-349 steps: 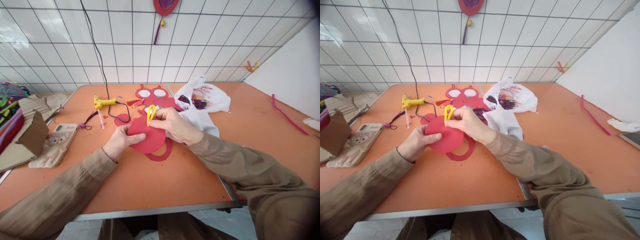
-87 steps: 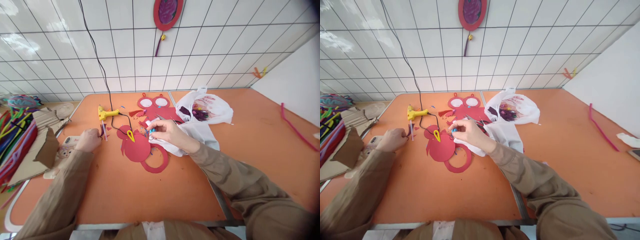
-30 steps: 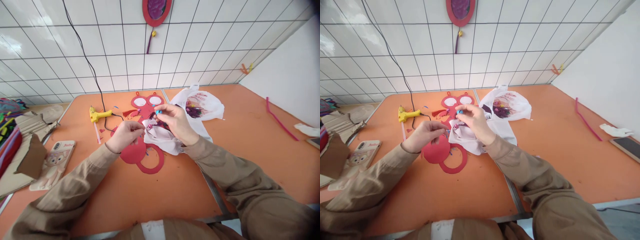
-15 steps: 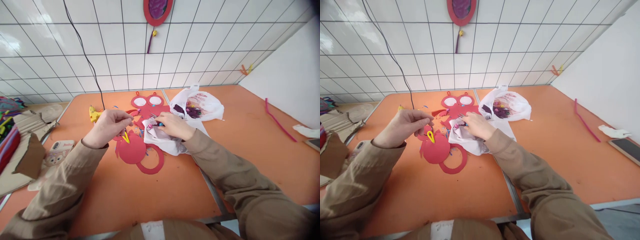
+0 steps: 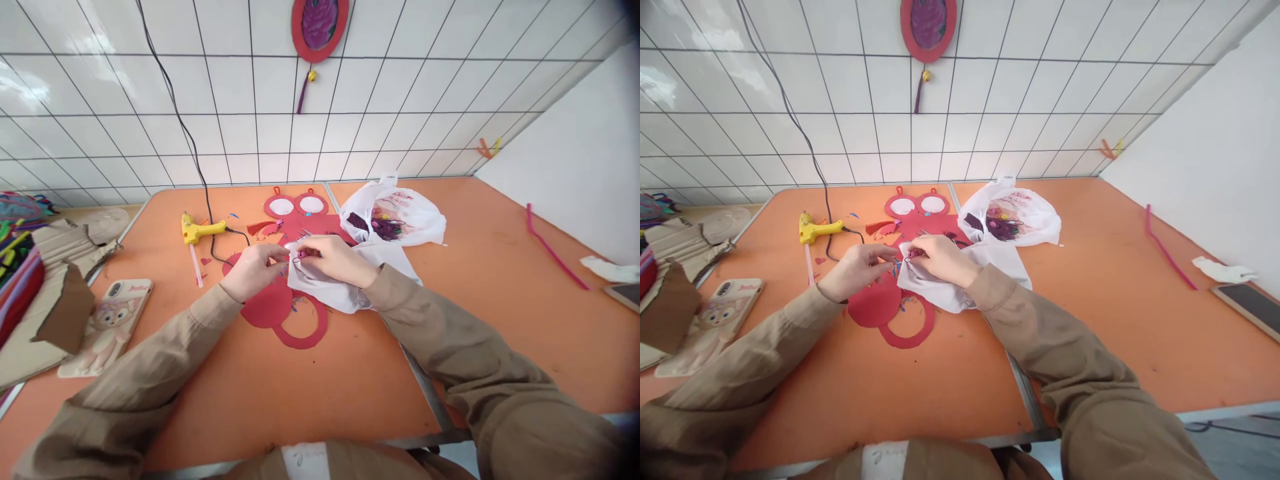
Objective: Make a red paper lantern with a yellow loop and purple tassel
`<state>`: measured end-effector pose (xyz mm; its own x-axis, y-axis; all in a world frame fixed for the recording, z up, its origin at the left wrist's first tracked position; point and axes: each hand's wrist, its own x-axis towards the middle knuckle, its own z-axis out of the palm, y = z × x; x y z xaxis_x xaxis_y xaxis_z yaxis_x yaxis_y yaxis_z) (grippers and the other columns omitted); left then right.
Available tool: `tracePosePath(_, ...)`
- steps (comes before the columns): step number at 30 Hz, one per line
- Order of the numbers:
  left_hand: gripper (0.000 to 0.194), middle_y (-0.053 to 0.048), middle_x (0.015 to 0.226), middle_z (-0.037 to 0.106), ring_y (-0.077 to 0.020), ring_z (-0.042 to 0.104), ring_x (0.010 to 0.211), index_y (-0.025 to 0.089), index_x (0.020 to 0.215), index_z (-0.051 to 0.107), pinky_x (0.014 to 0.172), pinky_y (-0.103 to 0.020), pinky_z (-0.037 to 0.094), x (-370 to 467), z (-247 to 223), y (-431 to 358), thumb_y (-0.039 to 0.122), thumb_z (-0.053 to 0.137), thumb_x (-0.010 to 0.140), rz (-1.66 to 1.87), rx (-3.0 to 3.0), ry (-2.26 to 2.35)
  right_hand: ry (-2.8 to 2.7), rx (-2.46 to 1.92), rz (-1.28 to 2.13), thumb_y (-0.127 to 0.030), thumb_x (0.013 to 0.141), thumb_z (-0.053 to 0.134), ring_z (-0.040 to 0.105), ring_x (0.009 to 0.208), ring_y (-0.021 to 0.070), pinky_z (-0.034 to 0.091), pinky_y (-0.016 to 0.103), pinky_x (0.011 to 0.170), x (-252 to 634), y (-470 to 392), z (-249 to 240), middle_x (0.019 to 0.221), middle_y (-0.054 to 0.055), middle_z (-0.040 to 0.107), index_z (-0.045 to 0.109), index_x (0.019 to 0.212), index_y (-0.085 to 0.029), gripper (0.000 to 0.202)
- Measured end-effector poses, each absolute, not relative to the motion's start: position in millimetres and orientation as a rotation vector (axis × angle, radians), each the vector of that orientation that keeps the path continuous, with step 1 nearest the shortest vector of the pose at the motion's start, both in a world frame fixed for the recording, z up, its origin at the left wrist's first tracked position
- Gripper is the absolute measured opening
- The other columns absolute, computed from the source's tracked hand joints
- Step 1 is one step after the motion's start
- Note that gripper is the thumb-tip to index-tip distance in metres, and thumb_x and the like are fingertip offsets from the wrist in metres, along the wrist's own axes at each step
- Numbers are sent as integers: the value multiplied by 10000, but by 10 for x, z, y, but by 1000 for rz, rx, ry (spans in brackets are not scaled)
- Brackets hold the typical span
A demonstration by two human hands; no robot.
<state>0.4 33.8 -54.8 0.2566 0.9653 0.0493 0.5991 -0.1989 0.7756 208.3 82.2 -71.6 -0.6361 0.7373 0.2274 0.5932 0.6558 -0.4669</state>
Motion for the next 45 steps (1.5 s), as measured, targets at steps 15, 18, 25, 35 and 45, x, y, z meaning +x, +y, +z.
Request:
tracePosePath(15, 132, 10, 565, 591, -115, 517, 545, 159, 647, 643, 543, -238, 384, 175, -675, 277, 191, 594, 765, 823, 1926, 1476, -1778, -1035, 1635, -266, 781, 717, 601, 527, 104, 473, 215, 478, 1942, 641, -617, 632, 0, 651, 635, 885, -144, 180)
tracePosePath(18, 176, 28, 523, 519, -103, 469, 542, 161, 585, 597, 551, -237, 353, 196, -645, 261, 122, 552, 751, 844, 1930, 1468, -1722, -1011, 1687, -302, 761, 751, 631, 566, 115, 497, 220, 494, 1943, 645, -626, 666, 10, 663, 633, 884, -145, 232)
tracePosePath(25, 170, 26, 478, 566, -93, 505, 433, 147, 689, 663, 462, -210, 413, 196, -570, 229, 231, 573, 806, 732, 1743, 1335, -1674, -1033, 1650, -298, 794, 731, 607, 521, 105, 509, 236, 536, 1933, 638, -655, 602, -5, 644, 652, 879, -143, 194)
tracePosePath(35, 182, -17, 588, 649, -92, 532, 412, 152, 676, 626, 429, -214, 421, 152, -570, 269, 204, 526, 819, 747, 1619, 1261, -1658, -1044, 1599, -219, 762, 731, 601, 514, 100, 508, 227, 520, 1922, 584, -602, 609, -13, 655, 647, 889, -150, 167)
tracePosePath(45, 274, 62, 489, 286, -81, 233, 487, 184, 506, 367, 476, -245, 234, 134, -502, 224, 90, 483, 736, 970, 2294, 1340, -1493, -965, 1762, -378, 684, 830, 623, 567, 98, 530, 211, 530, 1930, 547, -536, 694, 12, 679, 657, 855, -164, 324)
